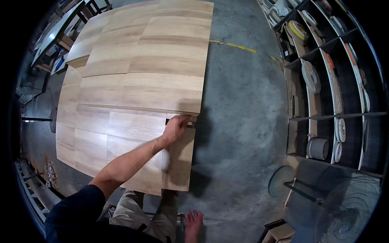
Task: The person organizes wooden planks in a woodworking shop by first picking them up from a white table, carrying them across the room, and placing them onto a large stack of matching planks on a pallet.
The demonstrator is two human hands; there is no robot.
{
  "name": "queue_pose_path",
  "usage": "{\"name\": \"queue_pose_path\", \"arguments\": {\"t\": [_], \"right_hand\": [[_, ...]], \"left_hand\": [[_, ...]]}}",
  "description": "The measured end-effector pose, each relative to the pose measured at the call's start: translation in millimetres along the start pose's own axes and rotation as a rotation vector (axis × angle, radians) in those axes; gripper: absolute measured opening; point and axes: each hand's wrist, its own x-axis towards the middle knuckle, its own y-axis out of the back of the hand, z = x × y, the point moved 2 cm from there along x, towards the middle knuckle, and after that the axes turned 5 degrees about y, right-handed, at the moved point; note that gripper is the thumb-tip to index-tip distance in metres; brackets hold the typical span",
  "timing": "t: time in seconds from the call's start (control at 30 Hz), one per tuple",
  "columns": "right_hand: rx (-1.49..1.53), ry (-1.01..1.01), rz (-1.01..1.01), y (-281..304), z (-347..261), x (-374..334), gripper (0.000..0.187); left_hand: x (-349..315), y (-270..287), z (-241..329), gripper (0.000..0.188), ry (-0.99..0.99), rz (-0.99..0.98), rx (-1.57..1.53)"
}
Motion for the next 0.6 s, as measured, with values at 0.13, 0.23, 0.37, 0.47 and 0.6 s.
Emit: {"name": "queue_pose_path", "arguments": {"t": [0.13,0.23,0.37,0.47,0.6], "right_hand": [[-0.016,-0.043,0.004,18.4,-0.8,5.8,0.056],[-0.036,-0.027,-0.067,18.2,-5.2,11.9,0.052],[-0.124,-0.05,-0.112,3.3,-12.6,15.5,0.047],[-0.148,-0.04,-0.146,7.1,-13.6,18.0,0.045],[-0.18,-0.04,-0.096,14.3,-19.4,18.2,0.043]], "left_hand": [[-24.0,5.3,15.5,0.027,-0.345,0.186,0.121],[-30.8,7.6,25.4,0.024,-0.252,0.064,0.134],[-9.3,-7.1,-12.5,0.019,-0.112,0.025,0.072],[13.3,-11.9,-8.5,0.012,0.747,-0.116,-0.949],[15.7,-18.6,10.8,0.013,1.029,0.062,-1.165]]}}
